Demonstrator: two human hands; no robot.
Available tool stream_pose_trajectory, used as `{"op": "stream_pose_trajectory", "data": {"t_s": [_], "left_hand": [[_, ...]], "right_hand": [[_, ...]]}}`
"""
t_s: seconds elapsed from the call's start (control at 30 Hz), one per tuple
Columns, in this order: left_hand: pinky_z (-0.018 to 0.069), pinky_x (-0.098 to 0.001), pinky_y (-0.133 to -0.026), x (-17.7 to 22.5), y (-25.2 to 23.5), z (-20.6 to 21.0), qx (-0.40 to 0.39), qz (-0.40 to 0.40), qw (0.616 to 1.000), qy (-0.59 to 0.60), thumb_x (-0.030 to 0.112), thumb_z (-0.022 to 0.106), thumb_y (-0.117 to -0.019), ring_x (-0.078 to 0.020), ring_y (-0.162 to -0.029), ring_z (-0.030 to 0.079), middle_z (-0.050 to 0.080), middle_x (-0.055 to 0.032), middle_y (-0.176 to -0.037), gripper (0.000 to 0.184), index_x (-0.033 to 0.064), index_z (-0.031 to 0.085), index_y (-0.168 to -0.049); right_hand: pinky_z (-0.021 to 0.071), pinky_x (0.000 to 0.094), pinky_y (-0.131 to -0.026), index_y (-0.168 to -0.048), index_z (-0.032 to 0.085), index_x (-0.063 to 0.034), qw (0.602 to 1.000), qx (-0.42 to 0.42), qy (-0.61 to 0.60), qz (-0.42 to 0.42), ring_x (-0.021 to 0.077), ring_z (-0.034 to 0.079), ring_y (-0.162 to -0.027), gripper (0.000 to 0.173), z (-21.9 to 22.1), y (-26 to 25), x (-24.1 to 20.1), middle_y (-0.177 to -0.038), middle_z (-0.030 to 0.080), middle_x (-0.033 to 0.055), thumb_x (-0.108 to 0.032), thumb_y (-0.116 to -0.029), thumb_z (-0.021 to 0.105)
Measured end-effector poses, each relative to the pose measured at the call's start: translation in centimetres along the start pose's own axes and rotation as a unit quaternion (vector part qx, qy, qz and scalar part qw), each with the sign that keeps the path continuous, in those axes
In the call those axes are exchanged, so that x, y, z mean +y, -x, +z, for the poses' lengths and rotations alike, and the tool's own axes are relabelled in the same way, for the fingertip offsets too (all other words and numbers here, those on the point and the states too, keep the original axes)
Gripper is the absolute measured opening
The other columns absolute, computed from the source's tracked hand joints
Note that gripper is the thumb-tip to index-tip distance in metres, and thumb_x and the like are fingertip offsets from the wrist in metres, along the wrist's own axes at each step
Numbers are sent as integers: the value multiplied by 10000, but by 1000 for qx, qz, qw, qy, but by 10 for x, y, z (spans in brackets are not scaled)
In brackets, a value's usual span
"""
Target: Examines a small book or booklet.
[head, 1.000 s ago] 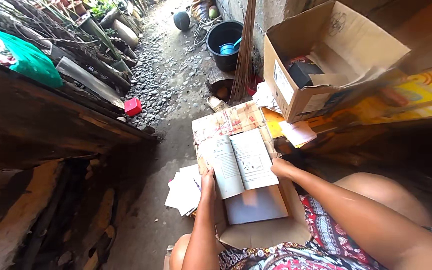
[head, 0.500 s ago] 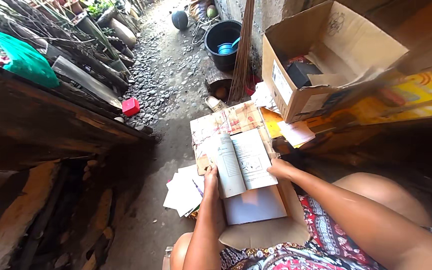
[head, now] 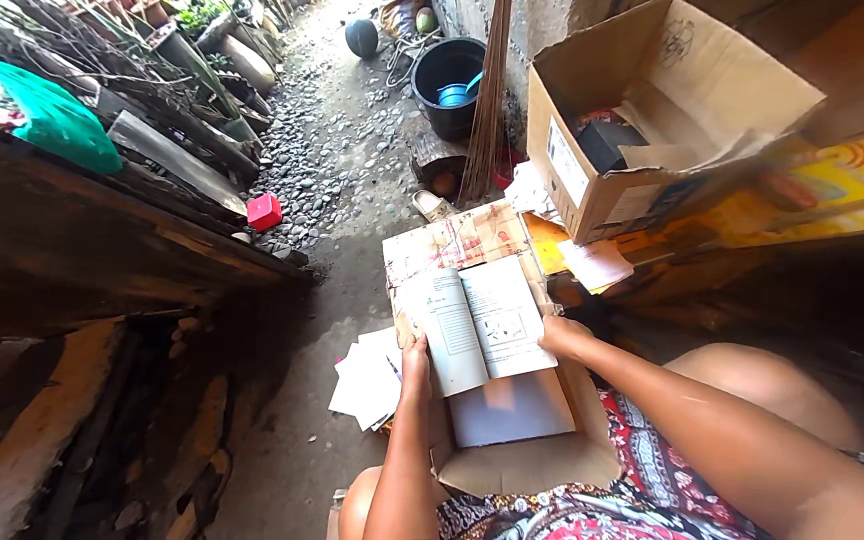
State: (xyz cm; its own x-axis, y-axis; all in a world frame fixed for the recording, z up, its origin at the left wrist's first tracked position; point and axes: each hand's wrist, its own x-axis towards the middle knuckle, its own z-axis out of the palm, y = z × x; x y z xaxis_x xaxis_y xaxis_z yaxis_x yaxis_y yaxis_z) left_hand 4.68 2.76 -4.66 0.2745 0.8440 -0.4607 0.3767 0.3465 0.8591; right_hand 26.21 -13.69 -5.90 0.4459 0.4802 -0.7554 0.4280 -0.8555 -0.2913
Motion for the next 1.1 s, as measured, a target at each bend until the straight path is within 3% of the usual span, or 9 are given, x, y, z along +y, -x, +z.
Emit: {"op": "stream_pose_trajectory", "data": {"t_s": [0.3, 0.8, 0.9, 1.0, 1.1], "left_hand": [[511, -421, -937, -2, -3, -3, 12, 1, 1000, -8, 229, 406, -1123, -238, -1081, 624, 629, -206, -1232, 361, -22, 560, -1333], [508, -419, -946, -1, -5, -4, 36, -5, 999, -14, 205, 401, -1124, -244, -1097, 622, 621, -214, -1261, 373, -23, 521, -1394], [489, -440, -1002, -2, -6, -6, 32, -2, 999, -17, 192, 400, -1123, -271, -1178, 601, 592, -232, -1338, 397, -28, 482, -1443], [504, -430, -958, -3, -7, -5, 37, 1, 999, -20, 191, 412, -1119, -255, -1112, 619, 615, -221, -1279, 375, -28, 513, -1405], [499, -434, -977, -4, -7, -6, 37, -2, 999, -23, 201, 412, -1120, -259, -1139, 614, 607, -221, -1308, 391, -14, 497, -1436]], "right_hand": [[473, 615, -1022, -1320, 552, 87, 1000, 0, 9, 3, 414, 605, -1259, 518, 1, 1, 1, -1317, 623, 280, -319, -1002, 597], [468, 608, -1034, -1358, 522, 83, 1000, -9, 19, -5, 403, 598, -1275, 552, 2, 0, 2, -1333, 618, 273, -337, -1007, 594], [465, 610, -1038, -1360, 518, 87, 1000, -10, 16, -9, 413, 593, -1278, 556, 2, 0, 2, -1339, 611, 278, -333, -1005, 596], [464, 613, -1037, -1363, 517, 86, 1000, -10, 14, -9, 411, 595, -1276, 559, 2, -1, 3, -1336, 616, 273, -336, -1005, 596], [465, 614, -1036, -1368, 516, 79, 1000, -11, 16, -7, 409, 595, -1276, 559, 3, -3, 3, -1333, 617, 272, -335, -1001, 594]]}}
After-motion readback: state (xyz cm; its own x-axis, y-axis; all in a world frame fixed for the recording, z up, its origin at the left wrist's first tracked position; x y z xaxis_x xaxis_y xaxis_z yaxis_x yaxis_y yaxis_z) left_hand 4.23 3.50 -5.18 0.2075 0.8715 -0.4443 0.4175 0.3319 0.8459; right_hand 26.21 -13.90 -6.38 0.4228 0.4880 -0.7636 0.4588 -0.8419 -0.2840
